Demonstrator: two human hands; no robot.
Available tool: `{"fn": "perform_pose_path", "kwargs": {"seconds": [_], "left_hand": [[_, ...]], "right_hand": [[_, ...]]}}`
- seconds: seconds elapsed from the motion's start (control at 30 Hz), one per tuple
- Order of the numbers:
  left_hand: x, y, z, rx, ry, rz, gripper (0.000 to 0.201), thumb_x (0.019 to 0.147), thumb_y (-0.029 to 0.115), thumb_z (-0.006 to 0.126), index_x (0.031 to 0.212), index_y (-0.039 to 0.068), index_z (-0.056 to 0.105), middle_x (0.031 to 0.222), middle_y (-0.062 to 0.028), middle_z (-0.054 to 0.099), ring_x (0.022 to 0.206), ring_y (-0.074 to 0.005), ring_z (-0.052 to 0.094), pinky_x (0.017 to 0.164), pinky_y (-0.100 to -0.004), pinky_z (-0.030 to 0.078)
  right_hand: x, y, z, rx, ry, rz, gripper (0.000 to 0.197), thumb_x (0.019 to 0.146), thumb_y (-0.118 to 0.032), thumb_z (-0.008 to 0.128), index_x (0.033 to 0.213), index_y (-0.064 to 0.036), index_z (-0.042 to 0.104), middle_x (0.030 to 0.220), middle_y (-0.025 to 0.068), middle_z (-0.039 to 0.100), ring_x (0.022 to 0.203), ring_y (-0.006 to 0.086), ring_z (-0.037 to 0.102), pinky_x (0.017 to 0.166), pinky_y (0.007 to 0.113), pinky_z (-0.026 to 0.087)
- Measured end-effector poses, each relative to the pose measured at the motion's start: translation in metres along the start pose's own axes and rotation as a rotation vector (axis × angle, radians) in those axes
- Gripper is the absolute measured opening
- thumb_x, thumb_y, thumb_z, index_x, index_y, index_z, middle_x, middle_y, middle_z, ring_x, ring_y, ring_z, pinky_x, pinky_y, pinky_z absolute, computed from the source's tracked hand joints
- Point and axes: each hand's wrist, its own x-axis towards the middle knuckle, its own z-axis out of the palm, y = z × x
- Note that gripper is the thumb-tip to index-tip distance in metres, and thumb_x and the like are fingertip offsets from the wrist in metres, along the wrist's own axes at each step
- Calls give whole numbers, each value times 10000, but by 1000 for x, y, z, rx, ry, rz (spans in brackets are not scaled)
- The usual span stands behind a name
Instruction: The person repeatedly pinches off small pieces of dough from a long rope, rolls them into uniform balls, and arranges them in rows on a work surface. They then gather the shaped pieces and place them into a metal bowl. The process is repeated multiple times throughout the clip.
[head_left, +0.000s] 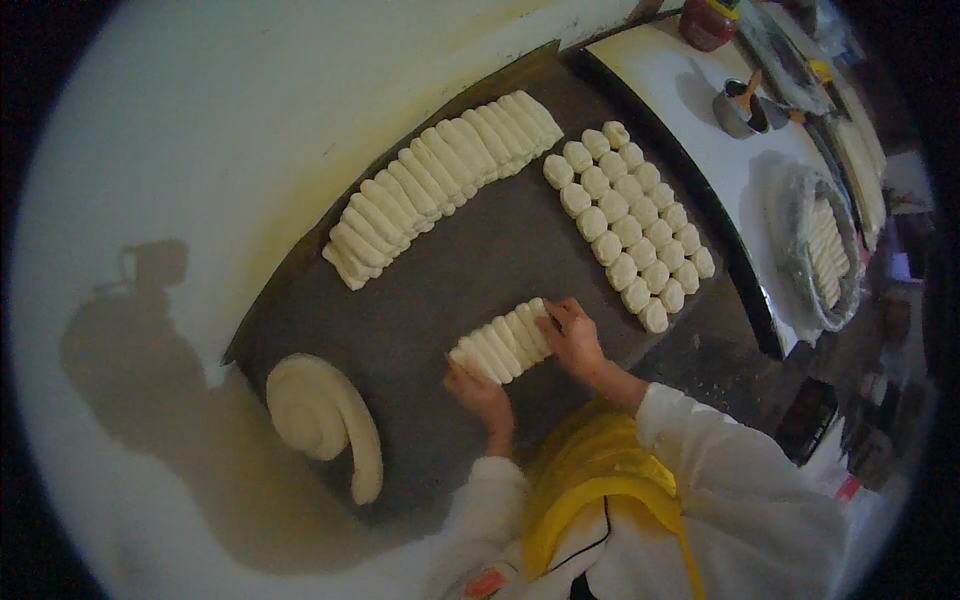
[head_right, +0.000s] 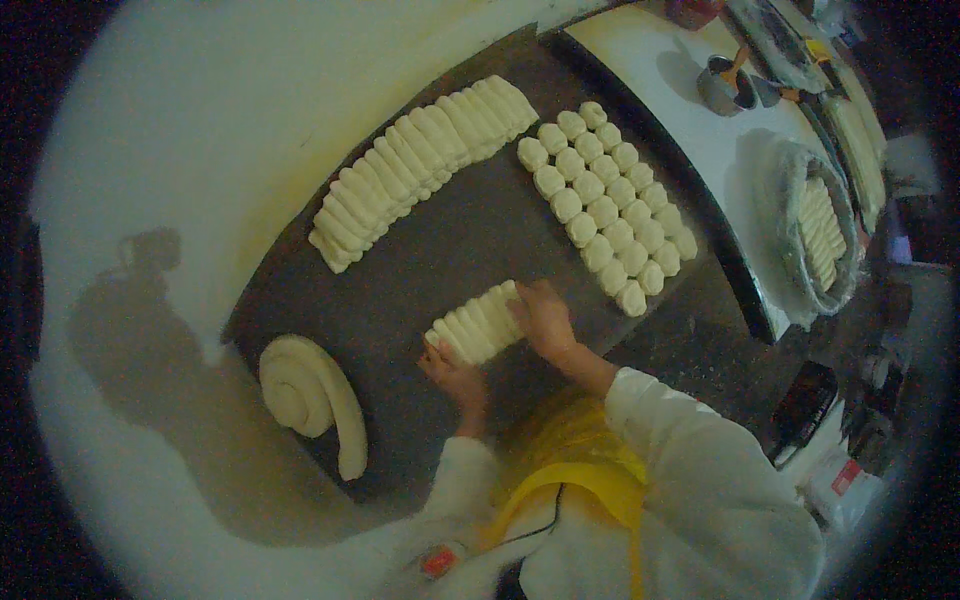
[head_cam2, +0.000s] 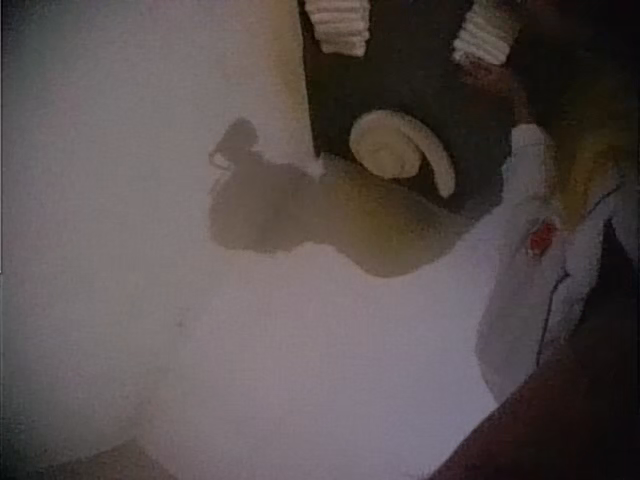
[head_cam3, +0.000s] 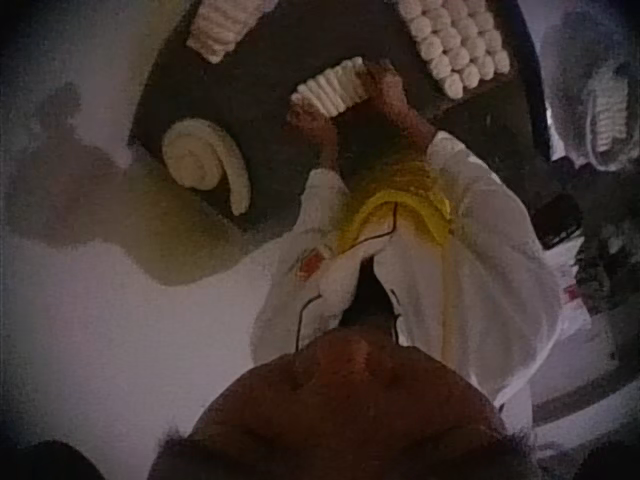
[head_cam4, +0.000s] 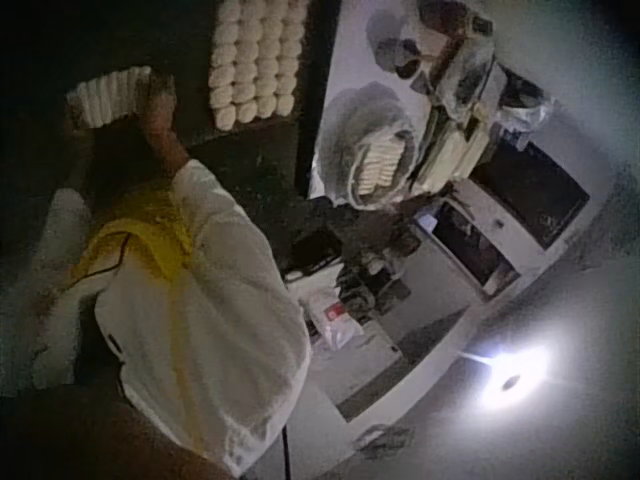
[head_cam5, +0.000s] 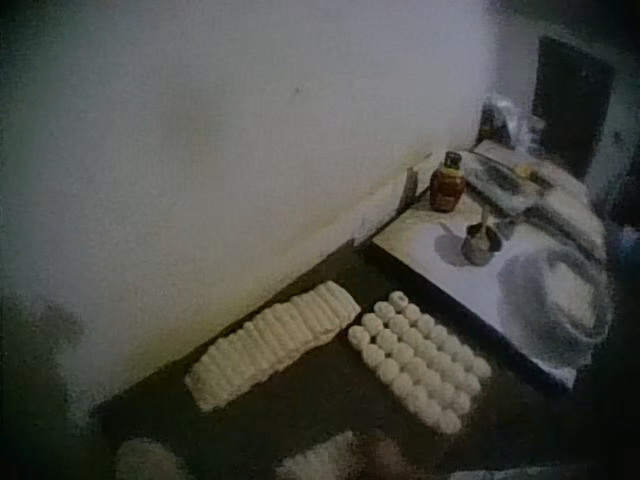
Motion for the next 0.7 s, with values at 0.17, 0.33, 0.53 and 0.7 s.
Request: {"fn": "perform_pose_path", "kwargs": {"seconds": [0.17, 0.33, 0.53, 0.7], "left_hand": [[16, -2, 10, 103, 154, 381, 553, 1098, 301, 567, 1543, -24, 523, 1395, -281, 593, 1303, -438, 549, 1149, -574, 388], [37, -3, 15, 253, -80, 696, 443, 1048, 317, 602, 1404, 58, 645, 1356, -185, 653, 1288, -412, 568, 1123, -588, 383], [0, 16, -59, 421, -599, 564, 420, 952, 218, 794, 1344, 92, 707, 1310, -132, 688, 1245, -385, 614, 1091, -542, 470], [15, 36, -82, -158, -1071, 73, 646, 997, 355, 746, 1514, 18, 557, 1547, -242, 569, 1487, -426, 482, 1261, -591, 310]], "right_hand": [[2, 5, 10, 37, 96, -143, 422, 937, -262, 748, 1326, -106, 699, 1311, 147, 667, 1234, 400, 592, 1080, 540, 485], [30, -16, 26, -185, -64, -518, 496, 928, -348, 752, 1368, -135, 670, 1340, 117, 662, 1263, 366, 589, 1120, 506, 455], [6, -6, 10, -239, -721, -753, 594, 900, -398, 791, 1428, -164, 651, 1354, 124, 683, 1291, 318, 636, 1070, 485, 517], [-9, -14, -18, 87, -736, -523, 632, 939, -336, 765, 1505, -118, 587, 1471, 146, 631, 1369, 358, 593, 1149, 505, 482]]}}
